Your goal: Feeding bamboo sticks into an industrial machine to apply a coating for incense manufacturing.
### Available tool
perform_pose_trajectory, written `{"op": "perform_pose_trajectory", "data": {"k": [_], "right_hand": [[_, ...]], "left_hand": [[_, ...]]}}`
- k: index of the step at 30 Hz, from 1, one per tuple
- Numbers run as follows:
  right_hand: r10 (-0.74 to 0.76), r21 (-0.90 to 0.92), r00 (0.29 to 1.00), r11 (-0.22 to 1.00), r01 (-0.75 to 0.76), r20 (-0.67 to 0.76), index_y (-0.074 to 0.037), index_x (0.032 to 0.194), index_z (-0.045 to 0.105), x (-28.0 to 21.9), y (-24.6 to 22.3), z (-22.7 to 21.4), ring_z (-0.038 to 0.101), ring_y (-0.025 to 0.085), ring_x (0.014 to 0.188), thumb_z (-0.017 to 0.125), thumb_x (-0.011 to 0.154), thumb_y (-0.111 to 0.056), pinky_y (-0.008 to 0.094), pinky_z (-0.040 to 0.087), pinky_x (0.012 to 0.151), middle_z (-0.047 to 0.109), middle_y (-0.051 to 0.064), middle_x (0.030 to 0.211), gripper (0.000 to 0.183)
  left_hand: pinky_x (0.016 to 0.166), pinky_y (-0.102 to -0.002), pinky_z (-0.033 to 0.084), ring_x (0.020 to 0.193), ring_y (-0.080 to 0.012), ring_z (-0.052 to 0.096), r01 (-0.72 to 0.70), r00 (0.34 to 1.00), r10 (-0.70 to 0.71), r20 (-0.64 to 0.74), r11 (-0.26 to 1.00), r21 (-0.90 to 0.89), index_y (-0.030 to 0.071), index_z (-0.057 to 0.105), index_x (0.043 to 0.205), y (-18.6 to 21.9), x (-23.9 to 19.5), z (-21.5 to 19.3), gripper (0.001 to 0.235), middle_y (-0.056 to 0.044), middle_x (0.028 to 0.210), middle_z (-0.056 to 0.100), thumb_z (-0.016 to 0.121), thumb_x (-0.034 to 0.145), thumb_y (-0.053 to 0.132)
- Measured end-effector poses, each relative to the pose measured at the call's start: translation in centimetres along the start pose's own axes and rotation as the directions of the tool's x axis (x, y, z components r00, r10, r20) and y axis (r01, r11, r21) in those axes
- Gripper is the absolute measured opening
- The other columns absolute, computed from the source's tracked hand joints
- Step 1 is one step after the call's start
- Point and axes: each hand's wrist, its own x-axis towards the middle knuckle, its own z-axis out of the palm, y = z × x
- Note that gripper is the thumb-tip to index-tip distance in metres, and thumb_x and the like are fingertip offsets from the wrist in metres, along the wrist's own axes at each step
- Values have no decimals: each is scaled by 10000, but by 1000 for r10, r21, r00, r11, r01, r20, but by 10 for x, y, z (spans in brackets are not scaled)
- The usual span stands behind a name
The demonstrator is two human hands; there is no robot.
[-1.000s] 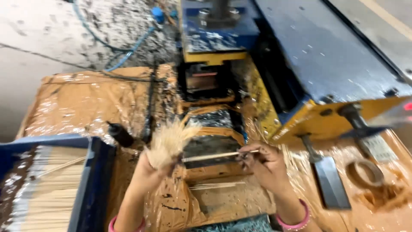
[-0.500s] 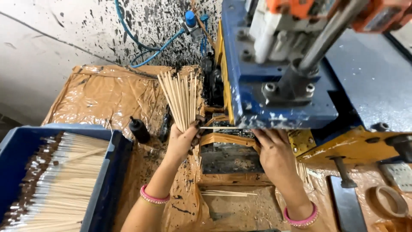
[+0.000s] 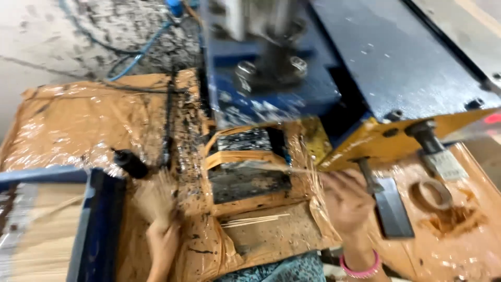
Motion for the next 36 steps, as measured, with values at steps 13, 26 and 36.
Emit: {"op": "perform_pose_trajectory", "data": {"k": [13,26,36], "right_hand": [[241,692,801,407,-596,548,-42,1291,669,-27,-49,21,688,95,830,657,886,41,237,569,706,717,74,992,414],[-233,2,896,968,251,378,-24,1256,680,115,-57,38,593,306,1278,519,875,57,474,496,1093,699,117,1286,421],[190,-76,856,982,-175,481,-49,1082,720,67,-8,74,709,358,814,574,919,-51,457,560,757,731,191,892,219]], "left_hand": [[659,-373,552,778,-232,687,-441,809,407,425,897,-21,63,727,1061,76,-23,9,278,-86,856,715,723,812,187],[427,-225,414,508,-73,543,196,975,-101,197,807,-557,-22,723,1020,175,138,47,128,-35,682,657,659,959,70],[473,-208,404,549,-46,505,289,947,-94,307,665,-689,24,708,1089,188,134,53,175,37,684,575,581,977,69]]}}
